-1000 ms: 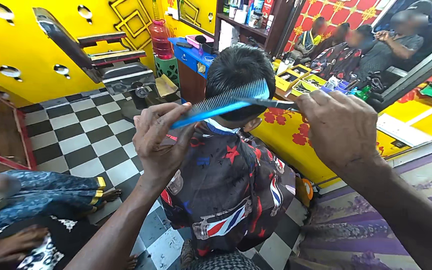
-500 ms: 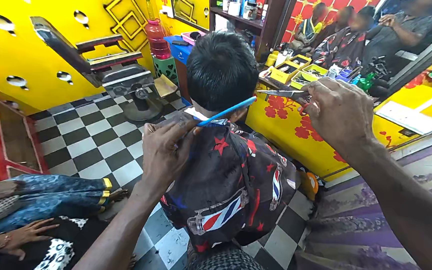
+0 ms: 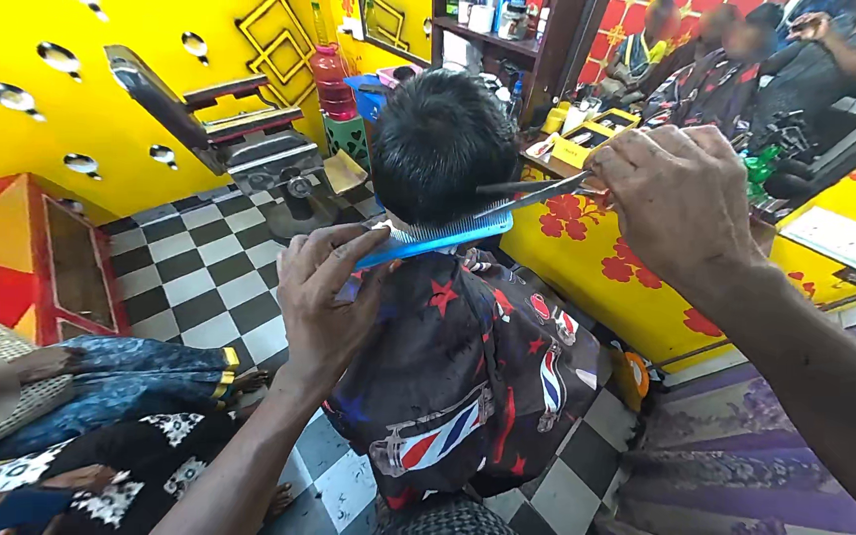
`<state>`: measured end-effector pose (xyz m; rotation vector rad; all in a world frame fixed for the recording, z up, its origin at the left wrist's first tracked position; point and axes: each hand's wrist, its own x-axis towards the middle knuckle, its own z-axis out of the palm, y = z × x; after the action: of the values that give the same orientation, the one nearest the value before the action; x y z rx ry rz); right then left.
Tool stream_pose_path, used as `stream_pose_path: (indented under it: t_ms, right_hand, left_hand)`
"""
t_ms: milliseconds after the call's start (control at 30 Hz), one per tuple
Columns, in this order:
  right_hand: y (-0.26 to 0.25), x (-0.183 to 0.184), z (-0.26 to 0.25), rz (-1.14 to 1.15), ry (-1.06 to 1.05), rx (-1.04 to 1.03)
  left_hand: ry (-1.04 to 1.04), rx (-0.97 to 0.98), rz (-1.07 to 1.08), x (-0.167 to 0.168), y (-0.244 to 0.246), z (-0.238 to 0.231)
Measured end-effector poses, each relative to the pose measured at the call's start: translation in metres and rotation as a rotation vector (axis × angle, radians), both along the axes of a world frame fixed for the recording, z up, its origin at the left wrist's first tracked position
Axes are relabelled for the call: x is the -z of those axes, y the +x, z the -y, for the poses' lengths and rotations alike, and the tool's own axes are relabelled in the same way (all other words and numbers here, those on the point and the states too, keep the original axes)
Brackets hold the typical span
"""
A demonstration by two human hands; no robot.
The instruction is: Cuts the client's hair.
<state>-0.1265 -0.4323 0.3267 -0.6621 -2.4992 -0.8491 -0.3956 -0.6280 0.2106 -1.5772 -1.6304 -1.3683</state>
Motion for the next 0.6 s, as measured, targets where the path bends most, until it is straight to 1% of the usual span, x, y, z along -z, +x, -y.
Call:
stream_pose_path:
  t_ms: [100, 367, 600]
  right_hand:
    - [-0.003, 0.0, -0.004, 0.035, 0.048, -0.004]
    - [-0.022, 0.0, -0.002, 0.132, 0.076, 0.0]
    - [-0.019, -0.002, 0.007, 0.177, 0.069, -0.027]
  left_hand:
    - [0.059, -0.035, -0.027, 0.001, 0.001, -0.006]
    - [0.227, -0.113, -0.084, 0.005, 0.001, -0.016]
    - [0.246, -0.136, -0.096, 0.005, 0.001, -0.016]
